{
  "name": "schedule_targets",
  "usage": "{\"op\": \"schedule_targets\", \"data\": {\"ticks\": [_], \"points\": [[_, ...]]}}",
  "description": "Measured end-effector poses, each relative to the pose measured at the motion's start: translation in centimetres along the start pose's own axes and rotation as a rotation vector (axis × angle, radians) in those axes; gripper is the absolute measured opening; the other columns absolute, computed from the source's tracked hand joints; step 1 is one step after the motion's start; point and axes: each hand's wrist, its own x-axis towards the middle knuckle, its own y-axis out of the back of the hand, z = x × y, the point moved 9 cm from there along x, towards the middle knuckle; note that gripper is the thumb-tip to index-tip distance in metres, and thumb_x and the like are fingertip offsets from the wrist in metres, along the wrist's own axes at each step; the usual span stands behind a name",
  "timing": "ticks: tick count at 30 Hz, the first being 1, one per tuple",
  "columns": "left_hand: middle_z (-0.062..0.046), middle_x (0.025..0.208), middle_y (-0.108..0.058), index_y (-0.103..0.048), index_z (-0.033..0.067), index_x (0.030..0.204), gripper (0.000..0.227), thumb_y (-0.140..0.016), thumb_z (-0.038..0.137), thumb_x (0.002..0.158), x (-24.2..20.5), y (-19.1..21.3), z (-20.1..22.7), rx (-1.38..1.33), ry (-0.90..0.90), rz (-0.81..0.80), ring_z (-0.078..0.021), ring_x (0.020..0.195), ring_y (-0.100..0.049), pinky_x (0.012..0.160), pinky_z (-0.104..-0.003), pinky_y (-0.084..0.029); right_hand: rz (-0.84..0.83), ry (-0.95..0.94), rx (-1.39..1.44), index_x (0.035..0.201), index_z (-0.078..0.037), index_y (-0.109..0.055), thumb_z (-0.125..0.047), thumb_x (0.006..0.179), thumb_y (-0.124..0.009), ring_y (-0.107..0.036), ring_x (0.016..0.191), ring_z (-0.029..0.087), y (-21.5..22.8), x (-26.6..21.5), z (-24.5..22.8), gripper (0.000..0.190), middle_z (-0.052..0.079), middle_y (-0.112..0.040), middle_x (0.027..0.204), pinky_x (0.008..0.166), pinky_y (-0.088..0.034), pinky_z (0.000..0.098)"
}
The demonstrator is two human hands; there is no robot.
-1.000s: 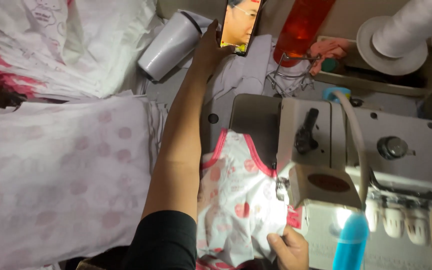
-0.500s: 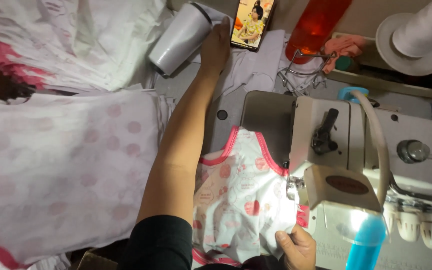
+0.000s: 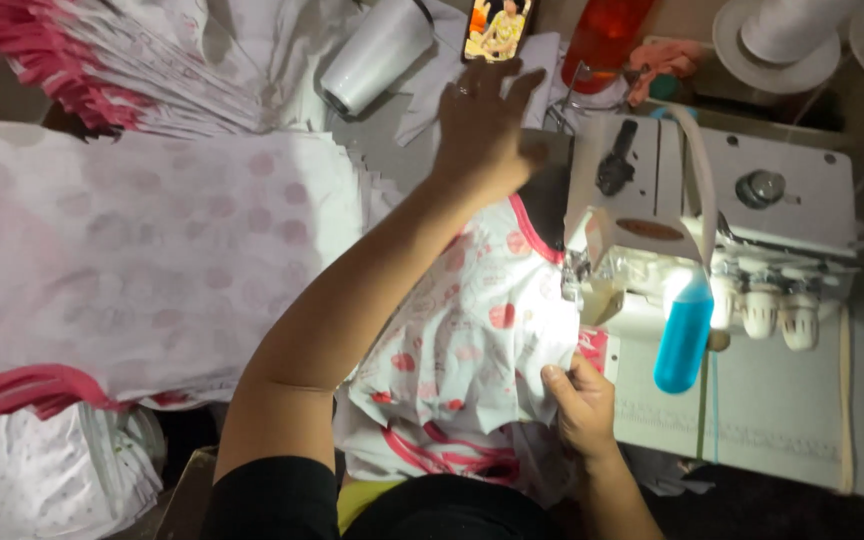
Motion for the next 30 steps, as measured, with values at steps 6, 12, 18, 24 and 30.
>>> {"op": "schedule_targets", "data": {"ticks": [6, 12, 18, 24, 30], "points": [[-0.017, 0.170, -0.008, -0.015, 0.0175, 0.164, 0.132, -0.094, 0.067, 0.070, -3.8, -5.6, 4.5, 0.237, 0.025, -0.739, -0.0493, 0.153, 0.002, 0.114, -0.081, -0.007, -0.078, 0.021, 0.004, 0.104, 0.001, -0.071, -0.013, 0.097, -0.069, -0.065, 0.090, 0.016, -0.9, 0.3, -0.8, 0.016, 0.006, -0.073, 0.098, 0.080, -0.055, 0.0311], [-0.005, 0.174, 0.015, -0.006, 0.0225, 0.166, 0.105, -0.074, 0.037, 0.088, -6.7, 0.2, 6.8, 0.050, 0.140, -1.209, -0.0346, 0.157, 0.020, 0.120, -0.066, 0.018, -0.085, 0.071, -0.021, 0.098, -0.002, -0.070, -0.015, 0.098, -0.069, -0.062, 0.089, 0.013, -0.8, 0.2, -1.0, 0.013, 0.003, -0.071, 0.096, 0.081, -0.053, 0.0294], [0.021, 0.138, -0.059, -0.076, 0.0521, 0.099, 0.028, -0.072, 0.060, 0.073, -7.9, -3.7, 3.9, -0.059, 0.114, -0.745, -0.0250, 0.147, -0.039, 0.110, -0.082, 0.000, -0.040, 0.133, 0.031, 0.097, 0.002, -0.070, -0.007, 0.098, -0.068, -0.064, 0.058, 0.011, -0.9, 0.7, -1.0, 0.009, 0.009, -0.067, 0.066, 0.049, -0.054, 0.0293], [-0.010, 0.133, -0.066, -0.082, 0.0199, 0.095, 0.011, -0.074, 0.024, 0.087, -10.1, 2.5, 9.5, 0.119, -0.226, -0.358, -0.0377, 0.136, -0.049, 0.111, -0.085, -0.004, -0.081, 0.150, 0.017, 0.097, 0.000, -0.070, -0.009, 0.099, -0.067, -0.062, 0.059, 0.010, -2.3, -0.3, -4.8, 0.009, 0.007, -0.065, 0.066, 0.050, -0.051, 0.0266], [-0.010, 0.100, -0.053, -0.064, 0.0036, 0.091, 0.024, -0.076, 0.024, 0.087, -19.1, 6.4, 13.4, -0.108, -0.341, -0.147, -0.0379, 0.114, -0.054, 0.111, -0.078, -0.021, 0.094, 0.656, -0.806, 0.120, -0.005, -0.077, -0.019, 0.095, -0.081, -0.067, 0.077, 0.033, -1.9, -1.6, -15.8, 0.028, 0.013, -0.069, 0.088, 0.068, -0.052, 0.0408]]}}
